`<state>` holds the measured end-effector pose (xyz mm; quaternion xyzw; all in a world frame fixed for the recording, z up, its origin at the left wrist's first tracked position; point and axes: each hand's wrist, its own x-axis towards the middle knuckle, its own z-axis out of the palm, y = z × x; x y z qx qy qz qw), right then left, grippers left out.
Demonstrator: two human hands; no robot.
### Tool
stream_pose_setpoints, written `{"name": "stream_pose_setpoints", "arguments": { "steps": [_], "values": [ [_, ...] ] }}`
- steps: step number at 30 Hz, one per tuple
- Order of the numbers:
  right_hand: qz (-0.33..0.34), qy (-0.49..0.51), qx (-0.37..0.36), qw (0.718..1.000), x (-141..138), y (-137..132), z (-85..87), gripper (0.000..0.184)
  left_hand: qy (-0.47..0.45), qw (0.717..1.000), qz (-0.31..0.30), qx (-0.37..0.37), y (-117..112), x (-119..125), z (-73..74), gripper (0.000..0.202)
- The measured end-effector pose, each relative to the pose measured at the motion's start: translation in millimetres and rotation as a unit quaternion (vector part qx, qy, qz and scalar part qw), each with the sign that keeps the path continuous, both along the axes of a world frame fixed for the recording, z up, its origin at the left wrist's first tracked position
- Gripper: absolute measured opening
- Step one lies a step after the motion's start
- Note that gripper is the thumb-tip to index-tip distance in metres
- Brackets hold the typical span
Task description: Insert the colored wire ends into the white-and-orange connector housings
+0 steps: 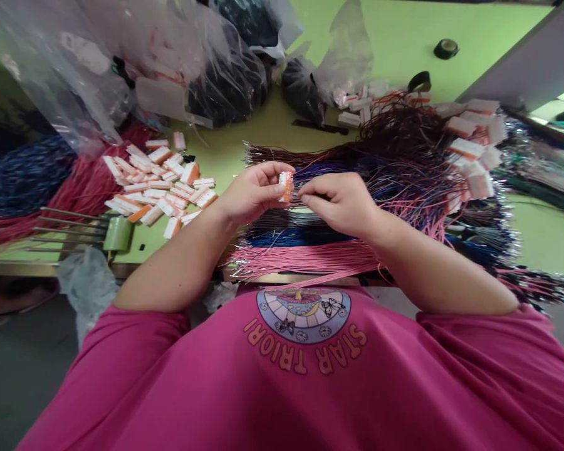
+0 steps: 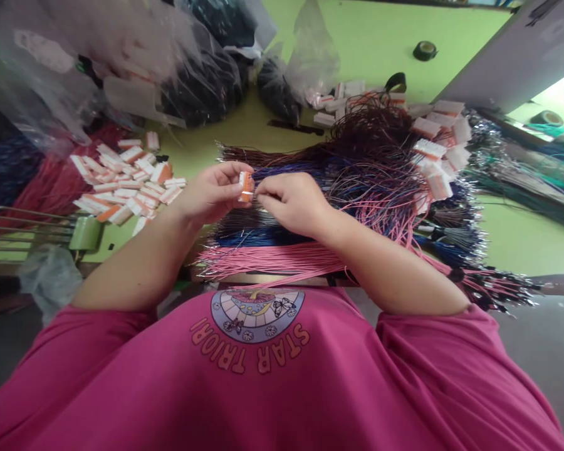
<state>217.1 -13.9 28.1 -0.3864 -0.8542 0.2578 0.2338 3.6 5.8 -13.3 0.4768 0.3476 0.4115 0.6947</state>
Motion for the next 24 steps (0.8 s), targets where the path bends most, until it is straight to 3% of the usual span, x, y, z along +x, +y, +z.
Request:
{"name": "stream_pose_setpoints", "arguments": {
  "steps": [3, 9, 16, 24],
  "values": [
    [-0.047, -0.080, 0.039, 0.995, 7.4, 5.5, -1.0, 0.031, 0.014, 1.000, -0.004, 0.007, -0.1, -0.3, -0.1, 0.044],
    [-0.043, -0.192, 0.053, 0.979, 0.6, 7.3, 1.5, 0.034, 0.015, 1.000, -0.011, 0.025, 0.1, 0.9, -2.5, 0.047],
    [-0.054, -0.231, 0.099, 0.966, 0.0, 4.2, 2.7, 0.031, 0.009, 1.000, 0.012, 0.026, -1.4, 4.7, -4.3, 0.047],
    [0.003, -0.251, 0.215, 0.944, 4.0, -2.8, 0.1, 0.053, -0.013, 0.998, -0.025, -0.053, -2.5, 1.5, -0.1, 0.042]
  ]
}}
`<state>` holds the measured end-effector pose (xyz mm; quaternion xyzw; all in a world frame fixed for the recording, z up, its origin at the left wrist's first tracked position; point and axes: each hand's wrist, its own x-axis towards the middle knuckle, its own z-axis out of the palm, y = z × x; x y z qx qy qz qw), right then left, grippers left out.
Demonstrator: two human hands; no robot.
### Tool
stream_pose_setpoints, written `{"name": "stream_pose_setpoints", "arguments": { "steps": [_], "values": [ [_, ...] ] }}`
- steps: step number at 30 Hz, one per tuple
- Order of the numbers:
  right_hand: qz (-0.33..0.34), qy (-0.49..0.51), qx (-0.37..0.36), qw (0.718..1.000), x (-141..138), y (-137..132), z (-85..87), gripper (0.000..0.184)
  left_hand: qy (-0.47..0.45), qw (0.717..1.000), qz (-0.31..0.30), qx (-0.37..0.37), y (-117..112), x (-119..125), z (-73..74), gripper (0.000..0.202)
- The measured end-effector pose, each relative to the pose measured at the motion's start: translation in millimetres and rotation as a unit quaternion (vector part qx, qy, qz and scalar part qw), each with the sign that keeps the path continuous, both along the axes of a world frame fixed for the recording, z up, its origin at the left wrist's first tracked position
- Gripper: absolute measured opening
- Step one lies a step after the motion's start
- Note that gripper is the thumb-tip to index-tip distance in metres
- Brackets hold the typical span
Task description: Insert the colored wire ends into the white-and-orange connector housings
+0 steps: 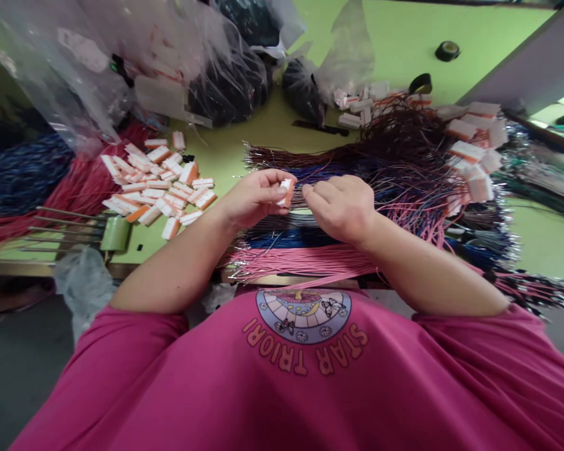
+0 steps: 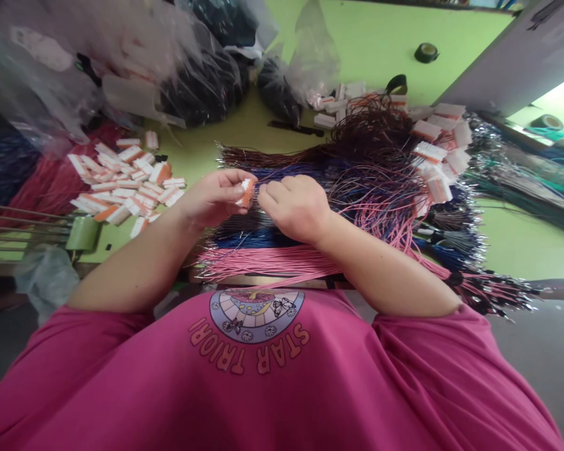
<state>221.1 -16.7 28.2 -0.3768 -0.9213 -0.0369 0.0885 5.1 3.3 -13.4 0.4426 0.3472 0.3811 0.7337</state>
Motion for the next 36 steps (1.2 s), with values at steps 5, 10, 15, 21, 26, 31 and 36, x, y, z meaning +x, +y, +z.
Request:
{"name": "stream_pose_setpoints", "arguments": {
  "steps": [5, 10, 15, 21, 26, 31, 36],
  "values": [
    [0.047, 0.001, 0.047, 0.998, 0.8, 1.1, -8.0, 0.054, -0.037, 0.998, -0.019, -0.046, -2.2, 2.4, 2.5, 0.045],
    [0.094, 0.030, 0.110, 0.989, -3.6, 5.5, -27.1, 0.050, -0.037, 0.997, -0.020, -0.068, -5.5, 5.1, 2.4, 0.043],
    [0.058, 0.017, 0.077, 0.995, -12.6, 8.4, -33.3, 0.049, -0.035, 0.998, 0.012, -0.057, -4.9, 8.0, 0.5, 0.040],
    [0.002, -0.023, 0.033, 0.999, -1.0, 3.2, -15.7, 0.044, 0.030, 0.998, 0.060, 0.020, 1.9, 2.7, 3.4, 0.033],
    [0.090, -0.011, 0.067, 0.994, 15.3, -22.5, -16.8, 0.035, 0.081, 0.987, 0.130, 0.042, 9.0, -6.8, 7.9, 0.035],
    [0.090, -0.121, -0.129, 0.980, 5.9, -34.8, -38.8, 0.028, 0.102, 0.986, 0.124, 0.049, 9.1, -6.2, 7.2, 0.030],
    [0.066, -0.066, -0.196, 0.976, 4.2, -26.2, -33.9, 0.026, 0.134, 0.982, 0.119, 0.059, 9.0, -6.4, 5.6, 0.029]
  ]
}}
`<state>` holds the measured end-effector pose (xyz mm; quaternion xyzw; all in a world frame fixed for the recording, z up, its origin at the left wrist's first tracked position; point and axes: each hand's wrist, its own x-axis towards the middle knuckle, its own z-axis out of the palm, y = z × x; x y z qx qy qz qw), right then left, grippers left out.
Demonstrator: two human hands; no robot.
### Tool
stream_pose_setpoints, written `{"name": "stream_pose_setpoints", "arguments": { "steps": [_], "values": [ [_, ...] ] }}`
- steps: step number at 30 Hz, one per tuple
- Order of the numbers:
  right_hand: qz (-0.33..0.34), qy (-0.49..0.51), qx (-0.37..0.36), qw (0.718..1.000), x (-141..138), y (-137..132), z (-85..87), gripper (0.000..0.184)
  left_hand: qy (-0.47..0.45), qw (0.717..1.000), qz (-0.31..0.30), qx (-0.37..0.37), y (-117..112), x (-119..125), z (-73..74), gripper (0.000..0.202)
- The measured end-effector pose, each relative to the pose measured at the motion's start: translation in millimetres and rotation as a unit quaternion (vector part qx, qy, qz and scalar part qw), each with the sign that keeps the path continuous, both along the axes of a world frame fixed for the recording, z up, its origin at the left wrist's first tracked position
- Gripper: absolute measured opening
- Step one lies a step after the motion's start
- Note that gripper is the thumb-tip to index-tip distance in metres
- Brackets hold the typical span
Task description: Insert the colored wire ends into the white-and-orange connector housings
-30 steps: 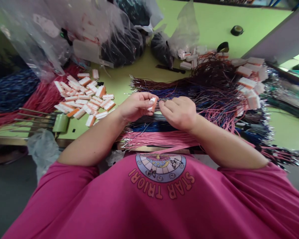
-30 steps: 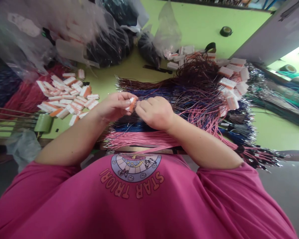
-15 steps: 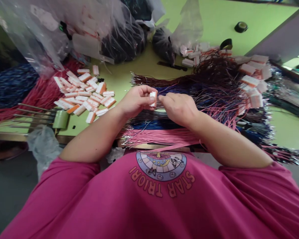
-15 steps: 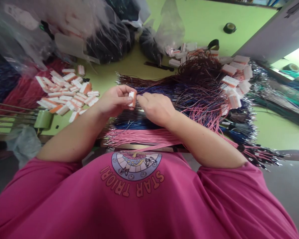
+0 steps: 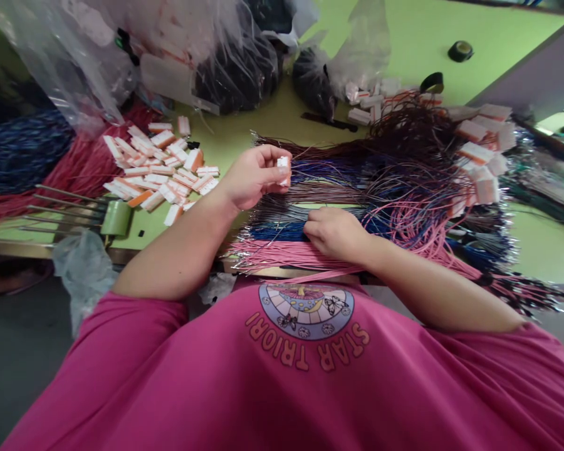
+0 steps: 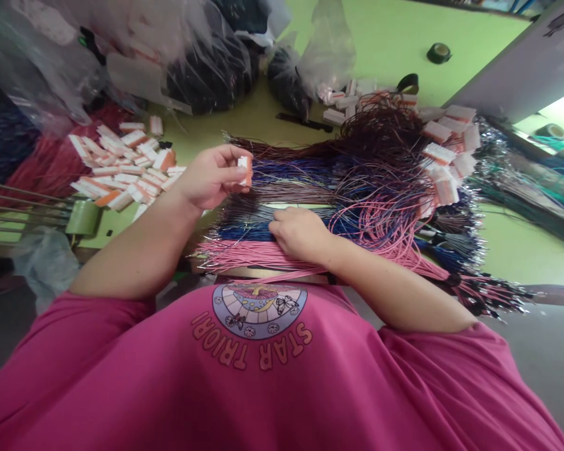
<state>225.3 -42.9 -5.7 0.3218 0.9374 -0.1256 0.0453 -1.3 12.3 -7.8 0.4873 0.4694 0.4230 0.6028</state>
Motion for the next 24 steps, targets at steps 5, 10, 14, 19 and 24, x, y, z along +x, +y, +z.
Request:
{"name": "stream_pose_setpoints", "arguments": {
  "steps": [5, 10, 14, 19, 24],
  "values": [
    [-0.070, 0.051, -0.135, 0.987, 4.1, 5.4, 19.7, 0.023, 0.016, 1.000, -0.020, -0.003, -1.7, 0.4, 3.1, 0.030],
    [-0.035, -0.125, -0.082, 0.988, 19.0, 10.2, 44.9, 0.032, 0.033, 0.999, -0.030, 0.003, -4.2, 1.0, 3.4, 0.033],
    [0.012, -0.057, -0.142, 0.988, 37.6, 19.3, 67.3, 0.027, 0.042, 0.997, -0.052, 0.025, -5.9, 1.4, 0.6, 0.036],
    [0.117, 0.075, -0.306, 0.942, 15.4, 1.1, 71.3, 0.020, -0.005, 0.998, -0.066, 0.004, -11.4, 6.1, 2.5, 0.035],
    [0.104, 0.240, -0.283, 0.923, -22.4, -17.0, 53.8, 0.022, -0.046, 0.995, -0.092, -0.011, -15.7, 9.7, 4.0, 0.037]
  ]
}}
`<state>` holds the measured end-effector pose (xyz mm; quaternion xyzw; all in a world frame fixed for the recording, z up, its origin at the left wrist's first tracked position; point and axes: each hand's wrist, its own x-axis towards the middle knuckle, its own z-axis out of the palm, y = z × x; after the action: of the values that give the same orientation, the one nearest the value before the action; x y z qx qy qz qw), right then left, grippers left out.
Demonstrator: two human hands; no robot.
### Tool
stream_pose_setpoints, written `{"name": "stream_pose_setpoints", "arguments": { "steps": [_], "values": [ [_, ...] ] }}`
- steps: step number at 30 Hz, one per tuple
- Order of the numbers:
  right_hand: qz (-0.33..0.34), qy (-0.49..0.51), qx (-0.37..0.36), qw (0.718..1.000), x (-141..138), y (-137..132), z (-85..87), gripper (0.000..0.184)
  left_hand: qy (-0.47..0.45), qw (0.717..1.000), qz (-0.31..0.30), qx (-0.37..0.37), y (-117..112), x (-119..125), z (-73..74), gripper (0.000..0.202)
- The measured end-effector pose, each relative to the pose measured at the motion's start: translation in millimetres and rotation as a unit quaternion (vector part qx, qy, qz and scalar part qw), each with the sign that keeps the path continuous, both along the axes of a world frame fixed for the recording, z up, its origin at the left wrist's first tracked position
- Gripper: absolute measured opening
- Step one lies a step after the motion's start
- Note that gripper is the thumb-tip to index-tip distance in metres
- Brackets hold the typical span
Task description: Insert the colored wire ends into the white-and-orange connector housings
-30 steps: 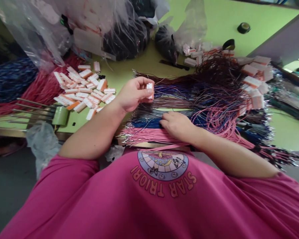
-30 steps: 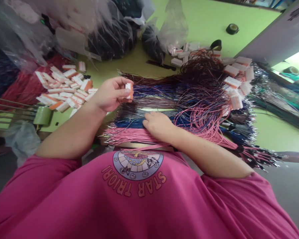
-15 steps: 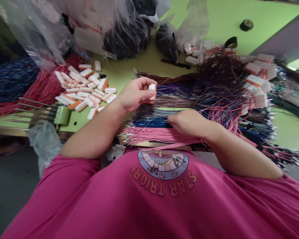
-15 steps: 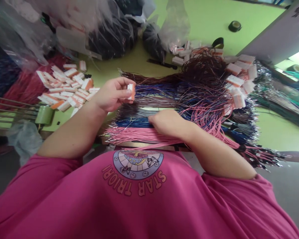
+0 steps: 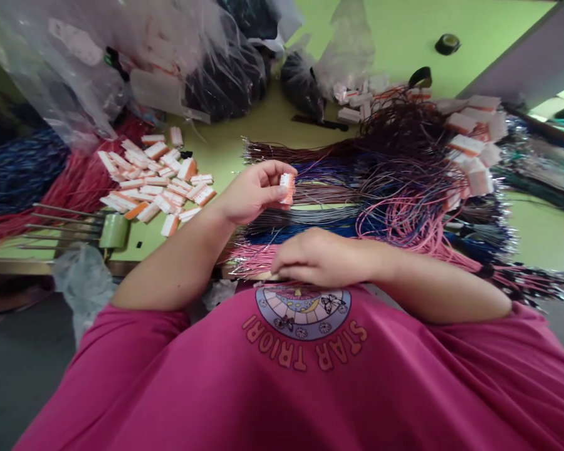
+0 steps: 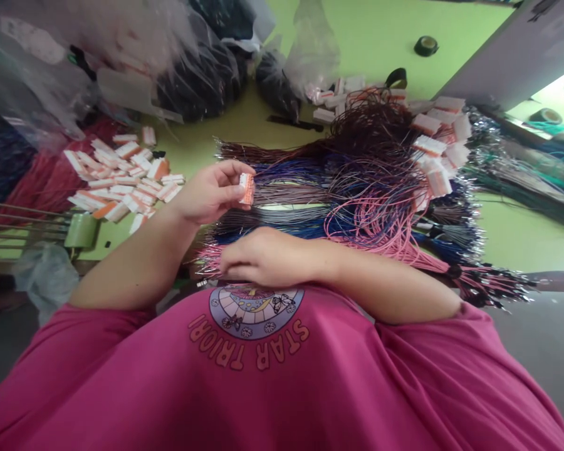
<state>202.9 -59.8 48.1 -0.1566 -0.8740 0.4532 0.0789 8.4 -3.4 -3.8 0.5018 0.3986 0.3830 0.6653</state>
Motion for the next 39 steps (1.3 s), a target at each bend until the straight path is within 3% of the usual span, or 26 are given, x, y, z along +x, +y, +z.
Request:
{"name": "stream_pose_setpoints", "arguments": {
  "steps": [2, 4, 7, 16, 22, 27, 33, 39],
  "values": [
    [-0.124, 0.047, 0.040, 0.990, 2.0, 7.1, -7.9, 0.023, -0.017, 1.000, -0.009, -0.008, -0.1, 0.1, -0.8, 0.040],
    [-0.254, 0.051, 0.108, 0.960, 11.5, 18.2, -14.8, 0.024, -0.030, 0.999, -0.010, -0.022, 0.1, -0.1, -1.6, 0.043],
    [-0.346, 0.011, 0.193, 0.918, 25.3, 30.7, -22.3, 0.026, -0.037, 0.999, -0.007, -0.037, -0.1, -0.6, -1.9, 0.043],
    [-0.316, -0.167, 0.307, 0.882, 20.8, 30.6, -23.8, 0.032, -0.042, 0.999, -0.014, -0.026, -0.7, 1.2, -1.4, 0.043],
    [-0.306, -0.216, 0.362, 0.853, 17.3, 29.5, -22.1, 0.034, -0.002, 1.000, -0.004, -0.002, -3.2, 4.7, 0.8, 0.037],
    [-0.272, -0.202, 0.368, 0.866, 12.8, 29.5, -27.5, 0.036, 0.024, 0.999, 0.004, -0.030, -5.2, 5.5, 0.4, 0.035],
    [-0.277, -0.206, 0.340, 0.875, 7.1, 31.1, -40.6, 0.032, 0.007, 0.999, -0.009, -0.038, -5.0, 6.6, -3.8, 0.044],
    [-0.280, -0.201, 0.314, 0.885, 3.3, 40.3, -40.7, 0.030, 0.047, 0.999, 0.016, 0.001, -3.9, 5.3, -2.2, 0.036]
  ]
}}
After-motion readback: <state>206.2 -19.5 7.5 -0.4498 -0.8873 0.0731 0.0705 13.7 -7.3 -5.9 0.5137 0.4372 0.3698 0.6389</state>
